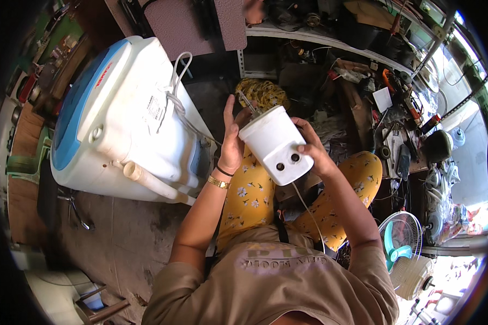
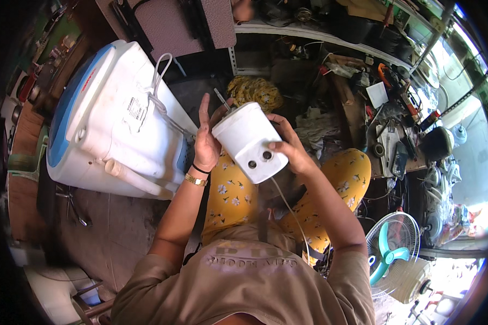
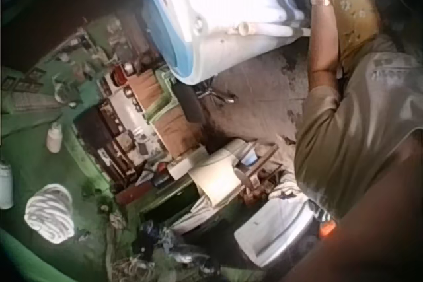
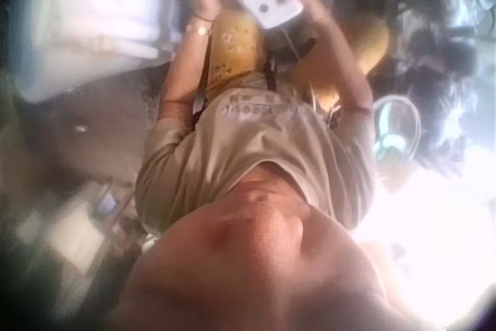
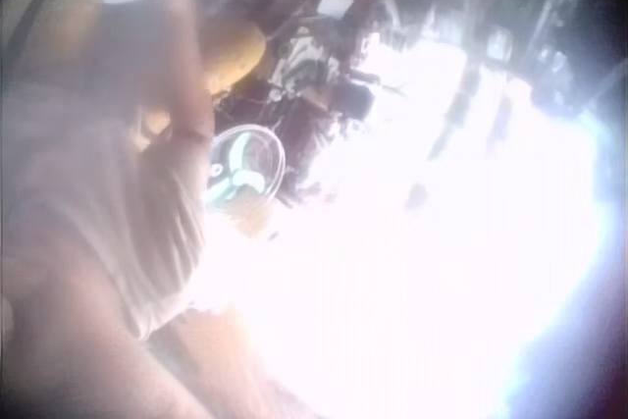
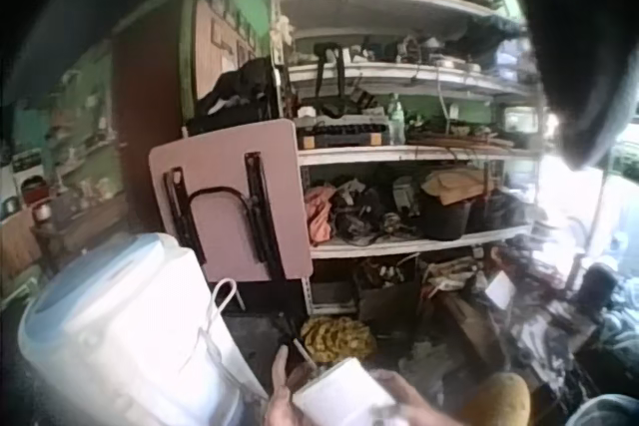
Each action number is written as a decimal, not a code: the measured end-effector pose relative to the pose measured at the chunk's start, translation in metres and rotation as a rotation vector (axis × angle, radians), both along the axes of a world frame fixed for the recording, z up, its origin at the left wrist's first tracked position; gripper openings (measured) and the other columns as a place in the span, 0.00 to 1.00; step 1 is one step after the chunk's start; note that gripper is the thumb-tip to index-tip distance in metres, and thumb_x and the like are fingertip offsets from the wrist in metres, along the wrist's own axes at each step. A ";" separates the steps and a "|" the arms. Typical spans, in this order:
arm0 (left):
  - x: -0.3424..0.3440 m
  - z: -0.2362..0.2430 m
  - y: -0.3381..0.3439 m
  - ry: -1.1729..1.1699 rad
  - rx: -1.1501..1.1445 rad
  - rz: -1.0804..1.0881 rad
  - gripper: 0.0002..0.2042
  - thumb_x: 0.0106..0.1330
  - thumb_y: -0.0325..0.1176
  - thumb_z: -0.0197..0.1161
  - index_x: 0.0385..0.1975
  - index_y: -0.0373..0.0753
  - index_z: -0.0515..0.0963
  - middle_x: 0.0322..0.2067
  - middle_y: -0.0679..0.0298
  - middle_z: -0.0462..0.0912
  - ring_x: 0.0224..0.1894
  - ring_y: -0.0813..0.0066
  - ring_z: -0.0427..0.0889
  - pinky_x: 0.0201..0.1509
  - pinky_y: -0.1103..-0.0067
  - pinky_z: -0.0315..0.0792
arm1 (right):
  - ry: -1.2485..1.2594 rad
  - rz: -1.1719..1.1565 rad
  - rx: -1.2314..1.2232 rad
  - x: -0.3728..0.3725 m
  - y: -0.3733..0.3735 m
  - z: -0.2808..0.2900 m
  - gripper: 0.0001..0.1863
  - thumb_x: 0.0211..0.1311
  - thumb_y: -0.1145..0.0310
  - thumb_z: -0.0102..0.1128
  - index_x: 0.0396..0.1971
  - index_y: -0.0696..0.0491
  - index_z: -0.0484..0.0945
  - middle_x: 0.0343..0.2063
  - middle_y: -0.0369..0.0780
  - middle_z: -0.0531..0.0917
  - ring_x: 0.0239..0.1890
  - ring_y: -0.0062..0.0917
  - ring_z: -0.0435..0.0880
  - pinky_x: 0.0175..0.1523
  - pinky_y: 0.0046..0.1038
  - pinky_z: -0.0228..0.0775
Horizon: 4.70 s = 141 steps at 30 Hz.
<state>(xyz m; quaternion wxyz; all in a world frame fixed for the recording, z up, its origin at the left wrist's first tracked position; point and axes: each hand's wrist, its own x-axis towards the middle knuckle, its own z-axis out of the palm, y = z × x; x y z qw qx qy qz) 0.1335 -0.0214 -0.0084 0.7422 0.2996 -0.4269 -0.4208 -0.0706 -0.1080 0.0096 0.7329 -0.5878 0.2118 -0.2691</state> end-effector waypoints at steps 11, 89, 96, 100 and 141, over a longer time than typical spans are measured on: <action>-0.008 0.023 0.015 0.275 0.290 -0.390 0.27 0.72 0.41 0.53 0.67 0.37 0.58 0.63 0.59 0.67 0.66 0.68 0.65 0.69 0.70 0.58 | 0.049 0.283 0.493 -0.060 0.018 0.065 0.52 0.49 0.25 0.55 0.62 0.55 0.66 0.54 0.49 0.78 0.51 0.46 0.80 0.48 0.54 0.78; -0.036 -0.099 0.044 0.026 0.818 -0.365 0.22 0.73 0.50 0.47 0.53 0.37 0.66 0.44 0.63 0.71 0.48 0.75 0.74 0.49 0.74 0.72 | -0.107 -0.273 0.042 -0.067 0.074 -0.083 0.53 0.52 0.33 0.51 0.64 0.64 0.53 0.55 0.51 0.69 0.58 0.35 0.70 0.63 0.33 0.61; -0.025 -0.077 -0.029 -0.495 0.597 -0.626 0.21 0.74 0.49 0.48 0.51 0.37 0.74 0.47 0.64 0.77 0.49 0.79 0.75 0.53 0.81 0.70 | 0.085 -0.313 -0.274 -0.059 0.075 -0.069 0.48 0.54 0.33 0.48 0.60 0.62 0.62 0.54 0.51 0.65 0.61 0.39 0.63 0.66 0.36 0.53; -0.027 -0.056 -0.044 -0.440 0.689 -0.834 0.21 0.74 0.49 0.50 0.49 0.37 0.75 0.45 0.67 0.79 0.48 0.82 0.76 0.55 0.81 0.70 | 0.217 -0.368 -0.390 -0.049 0.078 -0.053 0.39 0.57 0.43 0.54 0.59 0.59 0.65 0.52 0.52 0.65 0.60 0.42 0.62 0.67 0.38 0.51; -0.026 -0.073 -0.031 -0.301 0.598 -0.971 0.25 0.68 0.50 0.49 0.52 0.34 0.77 0.47 0.61 0.76 0.52 0.72 0.75 0.59 0.77 0.67 | 0.059 -0.202 0.128 -0.082 0.120 -0.077 0.55 0.49 0.63 0.70 0.71 0.55 0.41 0.70 0.49 0.46 0.73 0.36 0.45 0.73 0.39 0.43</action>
